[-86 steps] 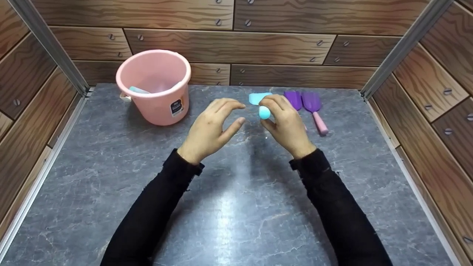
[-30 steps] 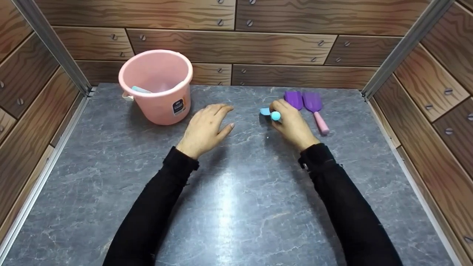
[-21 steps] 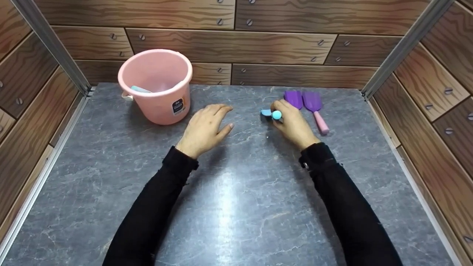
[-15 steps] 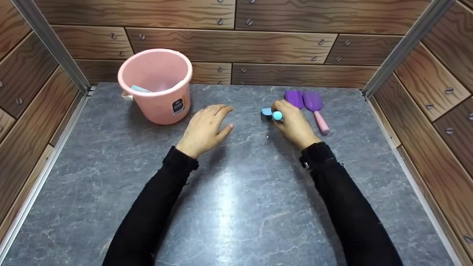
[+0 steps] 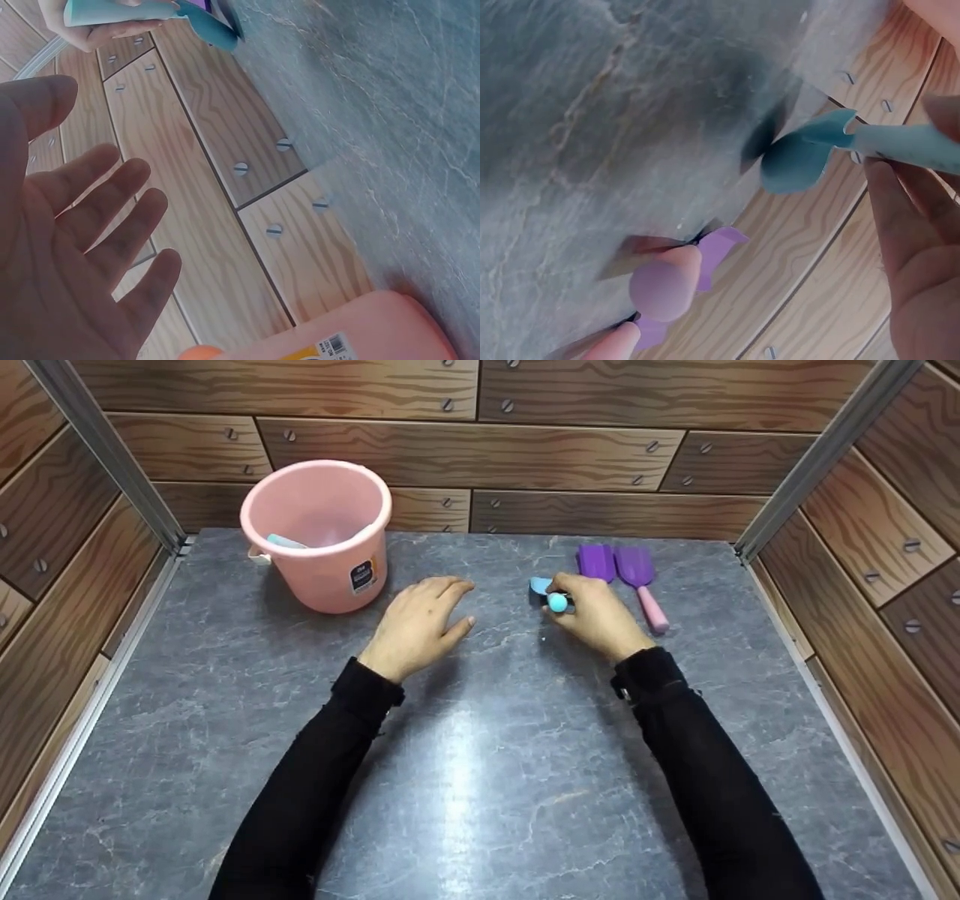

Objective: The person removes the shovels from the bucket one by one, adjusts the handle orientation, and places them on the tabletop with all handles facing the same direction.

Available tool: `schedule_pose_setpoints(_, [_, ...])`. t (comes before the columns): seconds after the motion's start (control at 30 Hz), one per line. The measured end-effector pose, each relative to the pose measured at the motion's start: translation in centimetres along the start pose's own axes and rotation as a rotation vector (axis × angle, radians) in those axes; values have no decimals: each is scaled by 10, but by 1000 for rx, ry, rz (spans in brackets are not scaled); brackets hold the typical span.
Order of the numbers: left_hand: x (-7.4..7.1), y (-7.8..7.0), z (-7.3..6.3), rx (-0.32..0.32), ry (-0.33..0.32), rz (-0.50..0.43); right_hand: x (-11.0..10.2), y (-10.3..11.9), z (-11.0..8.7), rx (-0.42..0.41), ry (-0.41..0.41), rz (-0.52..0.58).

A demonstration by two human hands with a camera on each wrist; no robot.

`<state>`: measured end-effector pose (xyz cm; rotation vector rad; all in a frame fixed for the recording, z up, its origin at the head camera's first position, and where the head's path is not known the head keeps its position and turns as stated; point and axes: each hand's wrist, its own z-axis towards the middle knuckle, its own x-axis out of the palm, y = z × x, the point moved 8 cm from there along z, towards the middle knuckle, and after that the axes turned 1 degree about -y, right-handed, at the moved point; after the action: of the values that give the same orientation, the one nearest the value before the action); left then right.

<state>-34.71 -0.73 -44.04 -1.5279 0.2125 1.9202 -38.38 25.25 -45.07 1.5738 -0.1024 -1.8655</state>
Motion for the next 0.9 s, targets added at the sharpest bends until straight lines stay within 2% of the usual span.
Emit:
schedule_pose_setpoints(0.2, [1, 0, 0, 1, 14, -1, -2, 1, -3, 50, 65, -22])
schedule_pose_setpoints(0.4, [2, 0, 0, 3, 25, -4, 6, 1, -6, 86, 155, -71])
schedule_pose_setpoints(0.7, [4, -1, -1, -3, 48, -5, 19, 0, -11, 5, 208, -216])
schedule_pose_setpoints(0.9, [6, -1, 0, -5, 67, 10, 25, -4, -11, -1, 297, -299])
